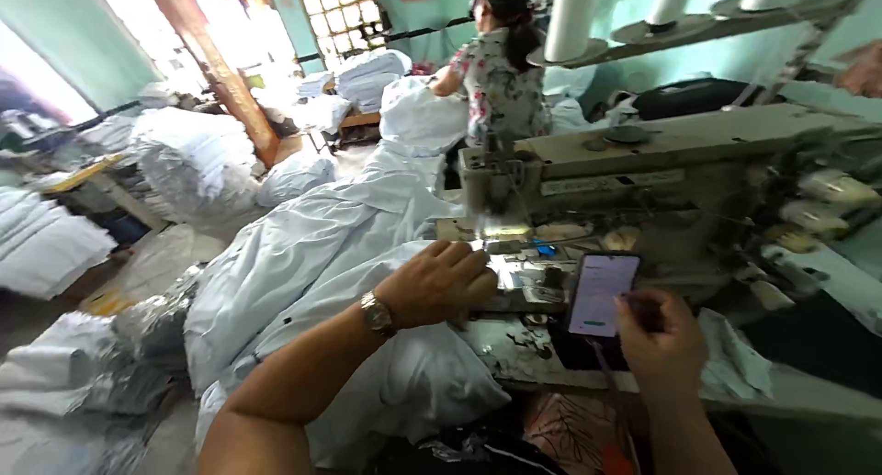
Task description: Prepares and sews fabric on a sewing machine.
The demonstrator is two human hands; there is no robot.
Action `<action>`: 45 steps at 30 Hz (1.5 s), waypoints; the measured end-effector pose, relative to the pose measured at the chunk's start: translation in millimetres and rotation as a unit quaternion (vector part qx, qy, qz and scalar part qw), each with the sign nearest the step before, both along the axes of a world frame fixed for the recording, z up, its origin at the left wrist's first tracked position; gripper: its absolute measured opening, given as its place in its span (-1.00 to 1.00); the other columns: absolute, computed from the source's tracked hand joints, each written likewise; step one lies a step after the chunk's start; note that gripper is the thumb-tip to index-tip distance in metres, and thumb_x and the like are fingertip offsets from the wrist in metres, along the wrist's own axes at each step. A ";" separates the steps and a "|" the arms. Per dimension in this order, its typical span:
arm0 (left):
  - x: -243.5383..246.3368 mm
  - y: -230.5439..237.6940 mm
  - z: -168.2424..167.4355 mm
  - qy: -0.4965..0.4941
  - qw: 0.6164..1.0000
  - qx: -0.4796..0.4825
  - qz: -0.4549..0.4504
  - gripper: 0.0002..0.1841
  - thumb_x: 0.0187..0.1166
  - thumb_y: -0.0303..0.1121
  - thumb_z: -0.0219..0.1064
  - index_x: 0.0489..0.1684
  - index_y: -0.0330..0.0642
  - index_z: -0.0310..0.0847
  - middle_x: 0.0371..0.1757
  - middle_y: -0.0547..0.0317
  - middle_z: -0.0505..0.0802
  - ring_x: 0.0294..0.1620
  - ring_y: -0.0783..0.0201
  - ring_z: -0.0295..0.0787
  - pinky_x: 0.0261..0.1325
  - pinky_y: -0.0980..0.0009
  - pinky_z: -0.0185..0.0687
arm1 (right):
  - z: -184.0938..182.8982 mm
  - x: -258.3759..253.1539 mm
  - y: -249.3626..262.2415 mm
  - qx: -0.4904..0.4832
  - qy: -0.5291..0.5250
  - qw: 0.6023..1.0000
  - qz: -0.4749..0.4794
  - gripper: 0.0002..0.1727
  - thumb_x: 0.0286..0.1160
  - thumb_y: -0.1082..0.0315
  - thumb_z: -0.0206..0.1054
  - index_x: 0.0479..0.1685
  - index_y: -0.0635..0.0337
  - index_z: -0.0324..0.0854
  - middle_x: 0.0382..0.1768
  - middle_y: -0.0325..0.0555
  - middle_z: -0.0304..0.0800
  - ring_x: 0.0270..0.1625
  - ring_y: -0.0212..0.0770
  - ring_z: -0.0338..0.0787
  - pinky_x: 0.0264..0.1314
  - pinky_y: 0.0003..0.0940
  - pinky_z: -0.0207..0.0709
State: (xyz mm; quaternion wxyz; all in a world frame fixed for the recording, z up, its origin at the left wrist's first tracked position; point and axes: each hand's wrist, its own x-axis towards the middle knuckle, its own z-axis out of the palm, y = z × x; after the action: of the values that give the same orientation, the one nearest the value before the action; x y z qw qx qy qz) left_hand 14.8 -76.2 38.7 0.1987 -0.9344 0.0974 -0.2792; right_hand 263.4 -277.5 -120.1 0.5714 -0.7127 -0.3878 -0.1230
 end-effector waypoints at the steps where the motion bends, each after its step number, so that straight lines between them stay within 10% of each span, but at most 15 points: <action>1: 1.9 -1.5 4.2 0.022 1.000 -0.018 -0.012 -0.85 0.72 -0.48 0.16 -0.14 -0.15 0.67 -0.02 0.04 0.88 0.13 0.09 0.83 0.22 0.18 0.71 | -1.6 -0.8 -2.2 -0.001 0.001 1.000 0.005 -0.61 0.63 0.22 0.28 0.07 0.48 0.60 -0.32 0.10 0.67 -0.39 -0.31 0.61 -0.35 -0.43 0.56; 7: 15.8 7.5 13.1 0.185 0.982 -0.037 0.028 -0.88 0.50 -0.46 0.26 -0.14 -0.13 0.70 -0.35 0.11 0.79 -0.05 0.01 0.76 0.28 0.00 0.50 | -3.3 -0.8 -8.0 -0.009 -0.016 1.000 0.024 -0.63 0.65 0.27 0.22 0.04 0.52 0.63 -0.28 0.19 0.69 -0.34 -0.30 0.62 -0.27 -0.43 0.56; 12: 6.1 -2.4 41.1 0.249 0.943 -0.065 0.210 -0.90 0.52 -0.49 0.34 -0.16 -0.24 0.77 -0.10 -0.05 0.83 0.12 -0.06 0.73 0.14 -0.02 0.60 | -3.5 -4.4 -14.3 -0.016 -0.002 1.000 0.019 -0.63 0.66 0.26 0.23 0.04 0.50 0.64 -0.24 0.19 0.70 -0.31 -0.35 0.62 -0.23 -0.50 0.55; 18: 7.0 2.2 47.4 0.384 0.876 -0.291 0.012 -0.70 0.68 -0.25 0.32 -0.22 -0.37 0.75 -0.23 -0.12 0.79 -0.15 0.01 0.74 -0.04 0.03 0.59 | -9.2 1.4 -18.3 -0.008 0.008 0.999 0.044 -0.67 0.64 0.36 0.26 0.01 0.60 0.63 -0.27 0.16 0.69 -0.32 -0.53 0.58 -0.23 -0.69 0.49; 23: 4.1 -10.4 55.5 0.340 0.906 -0.148 0.205 -0.75 0.75 -0.32 0.18 -0.09 -0.33 0.71 -0.13 -0.16 0.82 -0.02 -0.16 0.82 -0.05 -0.16 0.68 | -12.0 6.6 -23.2 -0.023 0.011 0.998 0.052 -0.67 0.67 0.37 0.25 0.03 0.62 0.62 -0.21 0.22 0.72 -0.25 -0.43 0.65 -0.15 -0.59 0.57; 27: 7.8 -11.1 61.0 0.362 0.896 -0.241 0.092 -0.87 0.49 -0.49 0.44 -0.15 -0.38 0.78 -0.22 -0.13 0.86 -0.11 -0.05 0.80 -0.01 -0.04 0.63 | -15.5 9.7 -22.7 -0.024 0.004 0.998 0.056 -0.67 0.65 0.36 0.26 0.03 0.58 0.64 -0.26 0.15 0.71 -0.31 -0.51 0.61 -0.21 -0.66 0.52; 31: 2.5 -16.4 60.3 0.277 0.912 -0.144 0.264 -0.93 0.53 -0.53 0.38 -0.15 -0.29 0.74 -0.15 -0.09 0.82 -0.13 -0.08 0.82 -0.14 -0.05 0.71 | -16.8 4.4 -23.2 -0.035 -0.013 0.999 0.030 -0.65 0.60 0.27 0.28 0.03 0.47 0.69 -0.18 0.27 0.79 -0.30 -0.17 0.73 -0.20 -0.30 0.66; 34: 4.8 -15.7 62.9 0.334 0.905 -0.166 0.206 -0.71 0.63 -0.15 0.38 -0.32 -0.20 0.77 -0.27 0.02 0.80 -0.19 0.03 0.78 -0.14 -0.01 0.66 | -20.4 5.4 -25.4 -0.047 0.017 0.999 0.005 -0.68 0.56 0.29 0.38 0.02 0.44 0.70 -0.21 0.21 0.80 -0.32 -0.12 0.77 -0.21 -0.22 0.71; 45: 6.5 -22.4 56.6 0.317 0.927 -0.070 0.186 -0.91 0.51 -0.48 0.43 -0.22 -0.04 0.80 -0.22 0.12 0.79 -0.29 0.08 0.79 -0.34 0.06 0.68 | -41.1 3.7 -27.7 -0.121 0.062 0.991 -0.003 -0.67 0.51 0.22 0.43 -0.02 0.35 0.69 -0.23 0.10 0.76 -0.29 -0.13 0.74 -0.18 -0.18 0.68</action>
State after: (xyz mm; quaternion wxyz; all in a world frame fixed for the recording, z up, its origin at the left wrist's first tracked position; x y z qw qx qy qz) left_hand 21.2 -98.6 95.3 0.1398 -0.9871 -0.0397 0.0679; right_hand 267.1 -305.1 -161.2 0.5034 -0.7843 -0.3611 -0.0322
